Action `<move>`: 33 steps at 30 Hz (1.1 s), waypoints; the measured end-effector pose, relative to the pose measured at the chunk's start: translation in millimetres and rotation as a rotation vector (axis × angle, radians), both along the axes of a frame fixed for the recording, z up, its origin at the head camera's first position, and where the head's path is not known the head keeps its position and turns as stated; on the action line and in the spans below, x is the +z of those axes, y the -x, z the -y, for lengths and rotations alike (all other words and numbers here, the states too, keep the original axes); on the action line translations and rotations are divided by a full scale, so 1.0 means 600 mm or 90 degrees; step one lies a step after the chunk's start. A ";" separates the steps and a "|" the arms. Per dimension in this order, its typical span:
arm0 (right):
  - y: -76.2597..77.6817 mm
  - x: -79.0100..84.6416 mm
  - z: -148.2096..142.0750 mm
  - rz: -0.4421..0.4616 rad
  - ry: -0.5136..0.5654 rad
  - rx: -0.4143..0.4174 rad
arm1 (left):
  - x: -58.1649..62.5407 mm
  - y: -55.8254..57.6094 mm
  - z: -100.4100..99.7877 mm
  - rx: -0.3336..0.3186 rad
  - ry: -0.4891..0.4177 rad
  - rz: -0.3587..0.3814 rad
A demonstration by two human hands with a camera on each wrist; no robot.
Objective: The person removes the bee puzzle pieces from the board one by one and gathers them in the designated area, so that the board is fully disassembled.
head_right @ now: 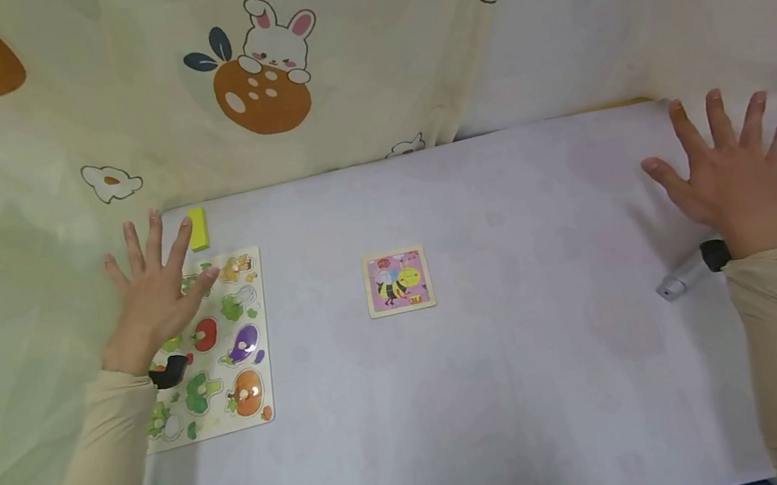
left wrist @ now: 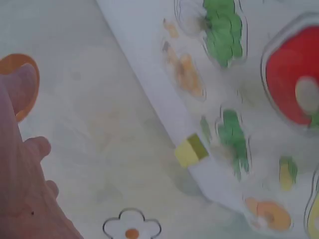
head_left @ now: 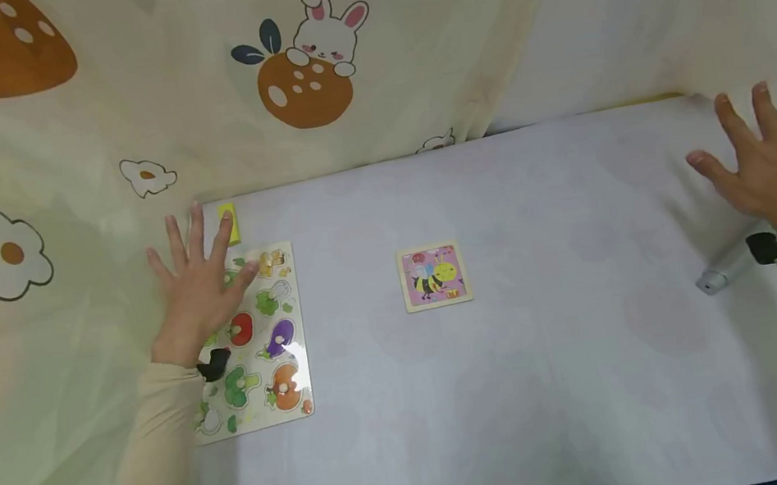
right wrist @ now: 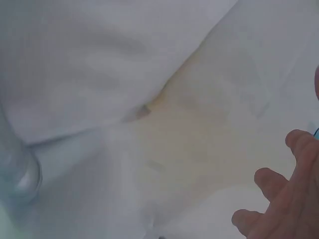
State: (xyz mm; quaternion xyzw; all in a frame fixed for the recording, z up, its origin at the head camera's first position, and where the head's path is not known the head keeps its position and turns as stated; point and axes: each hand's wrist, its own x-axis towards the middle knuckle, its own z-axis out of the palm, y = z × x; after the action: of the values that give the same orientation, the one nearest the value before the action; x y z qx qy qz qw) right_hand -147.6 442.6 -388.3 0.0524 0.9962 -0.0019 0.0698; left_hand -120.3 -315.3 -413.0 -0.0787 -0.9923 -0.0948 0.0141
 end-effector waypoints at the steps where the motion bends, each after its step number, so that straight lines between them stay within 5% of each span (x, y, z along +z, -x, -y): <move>1: 0.001 -0.004 0.008 -0.003 0.007 0.009 | -0.005 0.000 -0.006 -0.005 -0.010 -0.002; 6: 0.011 -0.041 0.077 -0.057 0.120 0.100 | -0.039 -0.005 -0.070 -0.058 -0.080 -0.019; 11: 0.030 -0.084 0.195 -0.125 0.274 0.223 | -0.080 -0.040 -0.198 -0.159 -0.109 0.007; 16: 0.047 -0.113 0.340 -0.056 0.368 0.291 | -0.121 -0.094 -0.325 -0.287 -0.111 0.065; 19: 0.056 -0.126 0.414 -0.010 0.416 0.334 | -0.138 -0.116 -0.377 -0.330 -0.096 0.085; 24: 0.068 -0.136 0.491 0.032 0.481 0.403 | -0.151 -0.125 -0.418 -0.322 -0.062 0.121; 33: 0.068 -0.146 0.562 0.113 0.470 0.458 | -0.153 -0.122 -0.422 -0.287 -0.034 0.166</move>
State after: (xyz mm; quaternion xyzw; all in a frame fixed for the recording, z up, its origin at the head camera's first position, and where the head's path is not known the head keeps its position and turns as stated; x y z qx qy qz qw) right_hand -188.5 105.3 -475.7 -0.3216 0.8744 -0.3244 0.1638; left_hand -47.3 -62.2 -504.9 -0.2844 -0.9403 -0.1313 -0.1332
